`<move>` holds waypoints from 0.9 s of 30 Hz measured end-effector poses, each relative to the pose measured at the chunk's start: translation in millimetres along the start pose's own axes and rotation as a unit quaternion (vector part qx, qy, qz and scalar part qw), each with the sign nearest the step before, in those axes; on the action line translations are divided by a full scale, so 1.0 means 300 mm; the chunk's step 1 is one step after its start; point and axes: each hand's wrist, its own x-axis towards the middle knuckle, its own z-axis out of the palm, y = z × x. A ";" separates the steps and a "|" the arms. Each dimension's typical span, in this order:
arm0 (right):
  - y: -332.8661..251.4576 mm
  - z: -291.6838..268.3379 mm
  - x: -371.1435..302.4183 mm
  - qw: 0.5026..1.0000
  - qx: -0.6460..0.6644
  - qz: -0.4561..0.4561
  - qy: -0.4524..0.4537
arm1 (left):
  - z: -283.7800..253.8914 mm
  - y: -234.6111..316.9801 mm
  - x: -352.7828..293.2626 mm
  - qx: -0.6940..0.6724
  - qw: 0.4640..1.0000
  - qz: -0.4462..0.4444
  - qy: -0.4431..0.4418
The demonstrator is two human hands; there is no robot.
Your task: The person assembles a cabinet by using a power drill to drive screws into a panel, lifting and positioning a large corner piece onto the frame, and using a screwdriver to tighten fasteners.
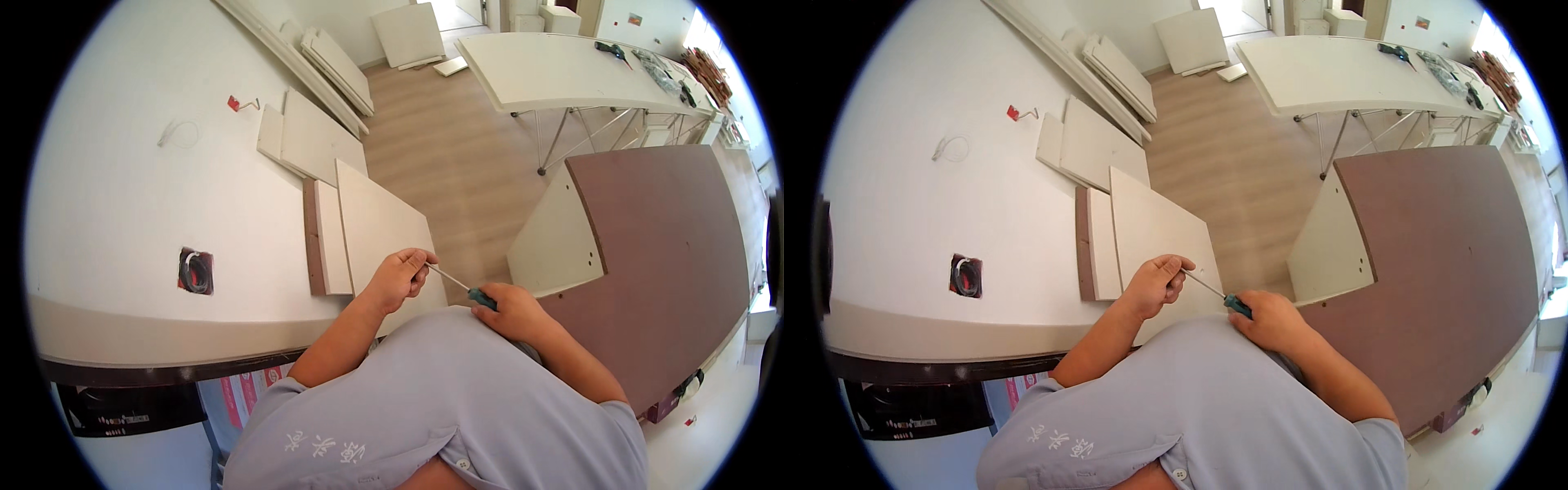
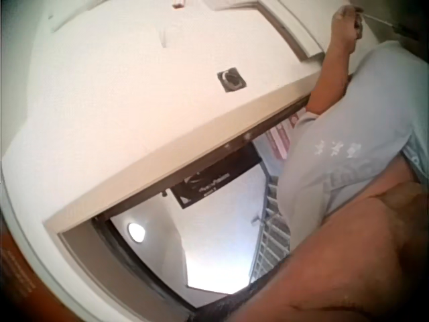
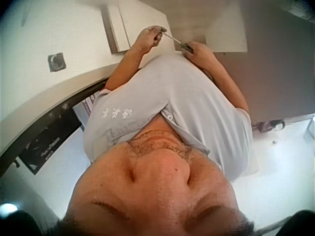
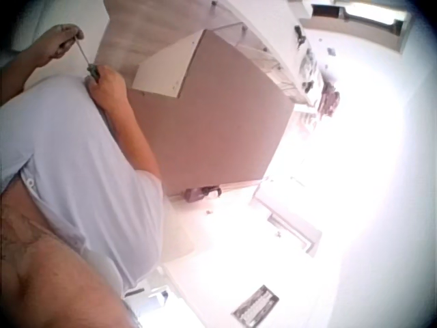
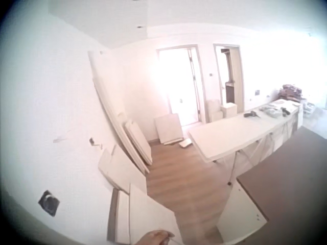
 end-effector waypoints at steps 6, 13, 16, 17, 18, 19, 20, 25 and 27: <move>0.021 0.012 0.029 0.992 -0.118 -0.016 0.052 | 0.006 0.055 0.071 0.126 0.991 -0.049 -0.012; 0.045 -0.082 0.180 0.991 -0.054 -0.015 0.119 | 0.087 0.271 0.158 0.130 0.990 0.016 -0.052; 0.135 -0.076 0.237 0.984 0.055 -0.025 0.169 | 0.200 0.344 0.222 0.167 0.982 0.061 -0.063; 0.173 -0.073 0.250 0.976 0.087 -0.037 0.194 | 0.239 0.358 0.246 0.176 0.979 0.075 -0.069; 0.173 -0.089 0.250 0.970 0.156 -0.013 0.184 | 0.277 0.367 0.265 0.188 0.976 0.084 -0.065; 0.167 -0.109 0.242 0.959 0.224 0.013 0.172 | 0.320 0.369 0.284 0.198 0.974 0.091 -0.063; 0.167 -0.122 0.239 0.943 0.291 0.038 0.159 | 0.361 0.370 0.294 0.208 0.971 0.099 -0.060; 0.234 -0.124 0.246 0.912 0.354 -0.008 0.209 | 0.535 0.373 0.301 0.257 0.955 0.101 -0.109; 0.243 -0.120 0.247 0.904 0.370 -0.022 0.215 | 0.541 0.353 0.310 0.274 0.944 0.134 -0.126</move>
